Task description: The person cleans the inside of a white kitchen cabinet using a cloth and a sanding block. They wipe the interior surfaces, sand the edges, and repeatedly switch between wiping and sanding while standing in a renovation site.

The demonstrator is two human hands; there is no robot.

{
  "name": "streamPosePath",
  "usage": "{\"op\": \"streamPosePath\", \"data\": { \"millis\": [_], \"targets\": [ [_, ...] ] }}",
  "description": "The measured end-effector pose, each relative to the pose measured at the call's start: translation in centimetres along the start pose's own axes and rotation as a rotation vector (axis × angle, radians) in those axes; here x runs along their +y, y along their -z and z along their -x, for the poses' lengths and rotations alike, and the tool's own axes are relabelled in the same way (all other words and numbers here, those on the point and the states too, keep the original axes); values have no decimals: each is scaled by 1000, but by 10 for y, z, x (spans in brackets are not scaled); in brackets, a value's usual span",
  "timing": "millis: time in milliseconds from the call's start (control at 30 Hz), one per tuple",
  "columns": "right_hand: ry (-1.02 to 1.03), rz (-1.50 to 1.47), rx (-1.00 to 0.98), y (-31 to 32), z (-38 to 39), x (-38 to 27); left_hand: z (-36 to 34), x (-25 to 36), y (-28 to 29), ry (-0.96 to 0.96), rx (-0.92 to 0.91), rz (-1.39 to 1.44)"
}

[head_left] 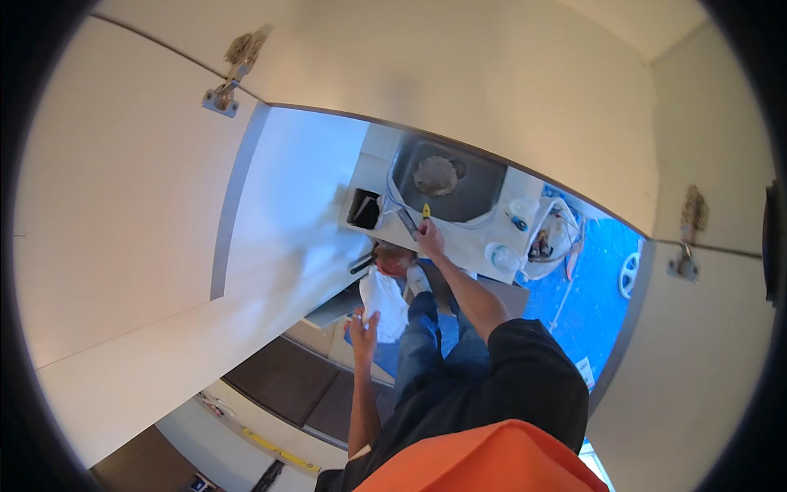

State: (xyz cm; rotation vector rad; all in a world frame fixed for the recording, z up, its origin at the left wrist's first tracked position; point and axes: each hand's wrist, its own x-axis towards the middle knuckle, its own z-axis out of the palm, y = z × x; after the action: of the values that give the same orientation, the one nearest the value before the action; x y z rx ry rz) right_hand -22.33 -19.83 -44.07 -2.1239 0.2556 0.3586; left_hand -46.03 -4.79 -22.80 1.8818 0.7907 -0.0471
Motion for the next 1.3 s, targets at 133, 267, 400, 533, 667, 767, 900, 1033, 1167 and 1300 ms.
{"op": "streamPosePath", "data": {
  "millis": [133,267,400,533,667,767,900,1033,1167,1300],
  "targets": [
    [108,-279,57,99,53,-77,-27,79,4,-186,84,171],
    [649,-358,261,217,105,-174,-70,187,15,-304,286,372],
    [787,-395,488,328,133,-258,-113,303,31,-647,205,435],
    [699,-125,1028,407,141,-301,-171,394,35,-786,136,494],
    [459,470,913,439,130,-306,-237,435,24,-835,51,493],
    [430,587,817,441,115,-297,-273,441,13,-853,60,442],
    [616,694,877,434,88,-280,-290,435,3,-714,57,478],
    [565,878,912,432,60,-267,-285,432,4,-718,26,488],
    [373,974,982,432,35,-263,-280,434,6,-710,2,500],
    [301,945,1214,435,18,-265,-274,437,7,-699,69,407]
  ]
}}
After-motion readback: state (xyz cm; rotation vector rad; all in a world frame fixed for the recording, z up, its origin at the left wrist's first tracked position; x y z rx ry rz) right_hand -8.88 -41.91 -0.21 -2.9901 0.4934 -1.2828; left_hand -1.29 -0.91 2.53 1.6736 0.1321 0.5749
